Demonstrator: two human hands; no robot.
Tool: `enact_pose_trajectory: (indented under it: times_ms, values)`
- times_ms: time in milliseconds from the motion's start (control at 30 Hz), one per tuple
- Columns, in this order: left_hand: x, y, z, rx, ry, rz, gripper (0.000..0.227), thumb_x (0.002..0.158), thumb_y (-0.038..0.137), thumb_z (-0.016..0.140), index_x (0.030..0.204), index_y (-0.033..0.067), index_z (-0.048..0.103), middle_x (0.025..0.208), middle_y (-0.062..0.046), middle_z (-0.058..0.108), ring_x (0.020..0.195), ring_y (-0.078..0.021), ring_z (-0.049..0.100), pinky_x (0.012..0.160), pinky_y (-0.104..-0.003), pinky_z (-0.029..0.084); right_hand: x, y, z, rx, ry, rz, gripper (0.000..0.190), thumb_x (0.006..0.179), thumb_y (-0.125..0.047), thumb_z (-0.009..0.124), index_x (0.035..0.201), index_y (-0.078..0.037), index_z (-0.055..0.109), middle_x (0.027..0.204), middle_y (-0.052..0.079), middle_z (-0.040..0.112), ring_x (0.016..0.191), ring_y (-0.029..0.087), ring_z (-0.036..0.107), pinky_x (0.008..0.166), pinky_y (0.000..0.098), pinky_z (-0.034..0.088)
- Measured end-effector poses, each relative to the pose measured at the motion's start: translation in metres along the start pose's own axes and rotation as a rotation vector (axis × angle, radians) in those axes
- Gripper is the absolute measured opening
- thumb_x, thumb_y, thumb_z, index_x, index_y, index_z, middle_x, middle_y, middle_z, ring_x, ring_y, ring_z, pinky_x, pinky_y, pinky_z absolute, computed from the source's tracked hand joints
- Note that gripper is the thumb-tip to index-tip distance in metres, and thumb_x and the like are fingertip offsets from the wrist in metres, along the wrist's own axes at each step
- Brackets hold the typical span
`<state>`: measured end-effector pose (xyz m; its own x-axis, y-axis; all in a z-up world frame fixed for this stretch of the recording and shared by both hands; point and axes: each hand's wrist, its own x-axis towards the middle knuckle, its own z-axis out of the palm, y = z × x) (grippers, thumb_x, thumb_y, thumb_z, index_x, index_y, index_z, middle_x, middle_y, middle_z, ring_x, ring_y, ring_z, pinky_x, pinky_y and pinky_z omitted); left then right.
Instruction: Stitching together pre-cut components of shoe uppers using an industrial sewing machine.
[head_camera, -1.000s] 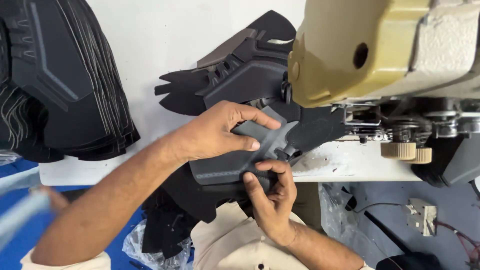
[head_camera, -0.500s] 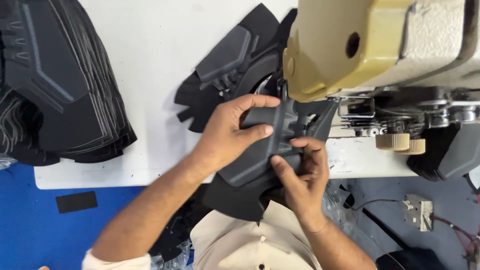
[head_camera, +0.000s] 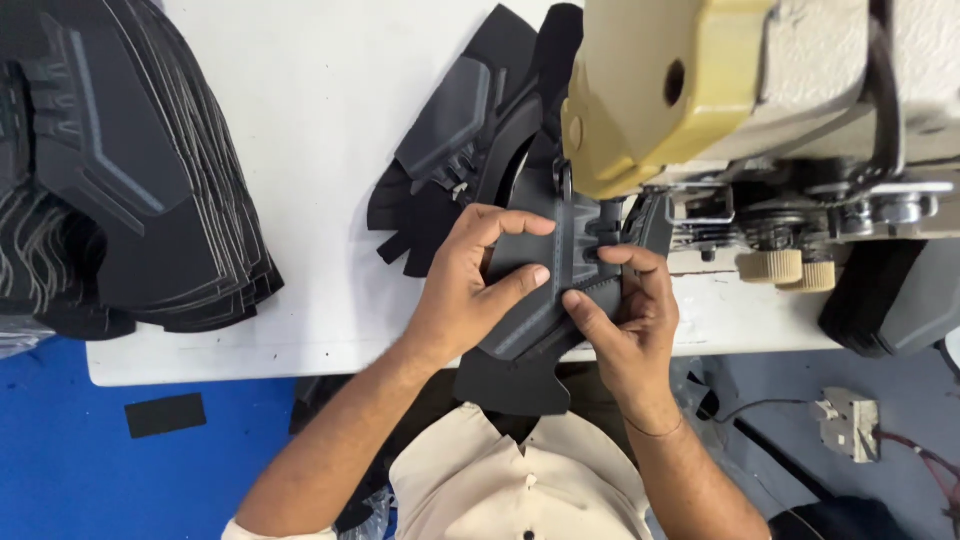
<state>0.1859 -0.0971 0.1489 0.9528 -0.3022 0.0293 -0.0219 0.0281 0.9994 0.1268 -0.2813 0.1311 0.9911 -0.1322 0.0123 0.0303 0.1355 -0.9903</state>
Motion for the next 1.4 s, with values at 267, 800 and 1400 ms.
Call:
enact_pose_trajectory:
  times_ms: [267,800,1400]
  values:
    - [0.006,-0.004,-0.004,0.006,0.002,-0.031,0.031,0.091,0.002,0.077,0.121,0.0064,0.068,0.121,-0.003,0.052,0.098,-0.0063,0.063,0.084,-0.022,0.06,0.007,0.0,0.001,-0.023,0.012,-0.011,0.052,0.092,0.01,0.072,0.136,-0.004,0.049,0.113,0.006,0.064,0.1,0.01,0.061,0.09,0.0233,0.05]
    - [0.011,0.01,-0.026,0.002,-0.176,-0.076,0.055,0.087,-0.005,0.074,0.137,0.0084,0.058,0.13,-0.004,0.041,0.113,-0.0123,0.065,0.098,-0.03,0.057,0.024,-0.008,0.007,-0.002,-0.021,-0.012,0.066,0.091,0.01,0.069,0.15,-0.001,0.043,0.122,0.013,0.068,0.108,0.015,0.069,0.096,0.0272,0.056]
    - [0.058,0.024,-0.036,0.165,-0.163,-0.103,0.058,0.082,0.002,0.077,0.136,0.0058,0.058,0.128,-0.004,0.045,0.102,-0.0128,0.068,0.088,-0.027,0.059,0.039,0.004,0.012,0.129,0.08,0.033,0.065,0.093,0.006,0.069,0.151,0.0,0.041,0.1,0.008,0.069,0.085,0.01,0.066,0.074,0.0232,0.057]
